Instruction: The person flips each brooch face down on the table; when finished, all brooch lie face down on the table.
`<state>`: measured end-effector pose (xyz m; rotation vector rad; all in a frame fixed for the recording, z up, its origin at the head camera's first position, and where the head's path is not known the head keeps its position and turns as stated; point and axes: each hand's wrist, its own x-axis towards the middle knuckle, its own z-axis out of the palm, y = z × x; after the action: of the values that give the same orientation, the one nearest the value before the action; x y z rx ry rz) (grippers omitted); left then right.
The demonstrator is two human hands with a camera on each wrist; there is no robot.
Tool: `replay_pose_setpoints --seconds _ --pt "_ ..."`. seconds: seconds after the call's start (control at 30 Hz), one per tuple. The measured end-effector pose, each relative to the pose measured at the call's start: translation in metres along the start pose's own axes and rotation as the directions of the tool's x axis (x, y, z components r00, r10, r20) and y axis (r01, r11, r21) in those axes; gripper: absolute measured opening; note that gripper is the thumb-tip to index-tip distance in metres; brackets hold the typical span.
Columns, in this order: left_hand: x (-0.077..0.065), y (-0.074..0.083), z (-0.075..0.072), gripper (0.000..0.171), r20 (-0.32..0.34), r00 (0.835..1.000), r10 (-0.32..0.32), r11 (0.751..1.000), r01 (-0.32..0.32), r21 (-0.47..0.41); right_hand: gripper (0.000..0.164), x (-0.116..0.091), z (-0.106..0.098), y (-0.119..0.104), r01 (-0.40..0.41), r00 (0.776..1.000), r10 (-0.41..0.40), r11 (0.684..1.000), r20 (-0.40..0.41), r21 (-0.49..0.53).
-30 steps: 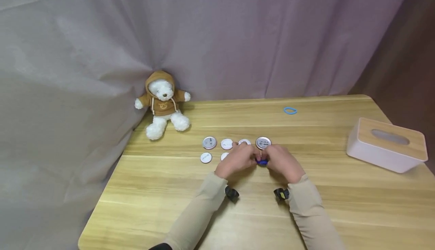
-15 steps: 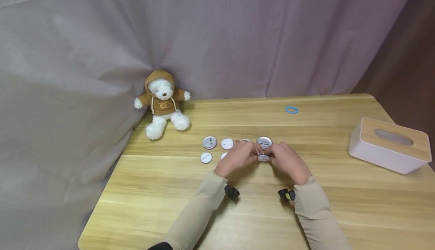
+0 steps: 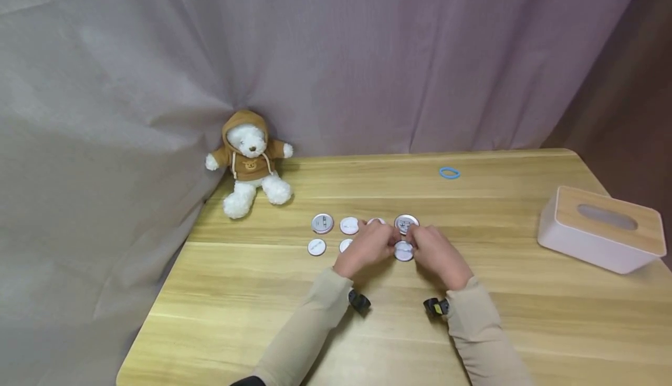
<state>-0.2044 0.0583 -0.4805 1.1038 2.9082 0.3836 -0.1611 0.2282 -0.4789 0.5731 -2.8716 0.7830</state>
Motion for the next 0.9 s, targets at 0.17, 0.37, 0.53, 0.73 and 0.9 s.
replay_pose_setpoints --seconds 0.17,0.37,0.53,0.73,0.9 --pt "0.002 0.000 0.006 0.028 0.006 1.000 -0.006 1.000 0.005 0.019 0.018 0.000 0.004 -0.001 -0.037 0.999 0.037 0.999 0.027 -0.001" --pt "0.002 -0.001 0.011 0.023 0.000 1.000 -0.026 1.000 0.026 -0.004 0.019 0.002 0.006 -0.001 -0.035 0.999 0.035 0.999 0.034 -0.002" --pt "0.002 -0.003 0.012 0.015 -0.003 1.000 -0.022 0.999 0.022 0.023 0.020 0.005 0.008 0.000 0.020 1.000 -0.019 0.998 0.003 -0.057" --pt "0.002 -0.007 0.009 0.008 -0.019 1.000 -0.021 0.999 0.021 0.030 0.019 0.009 0.007 0.005 0.026 1.000 -0.025 0.997 0.011 -0.074" --pt "-0.004 -0.010 0.008 0.007 -0.010 1.000 -0.028 1.000 0.028 0.005 0.012 0.012 0.003 0.006 -0.011 0.999 0.015 0.997 0.051 -0.075"
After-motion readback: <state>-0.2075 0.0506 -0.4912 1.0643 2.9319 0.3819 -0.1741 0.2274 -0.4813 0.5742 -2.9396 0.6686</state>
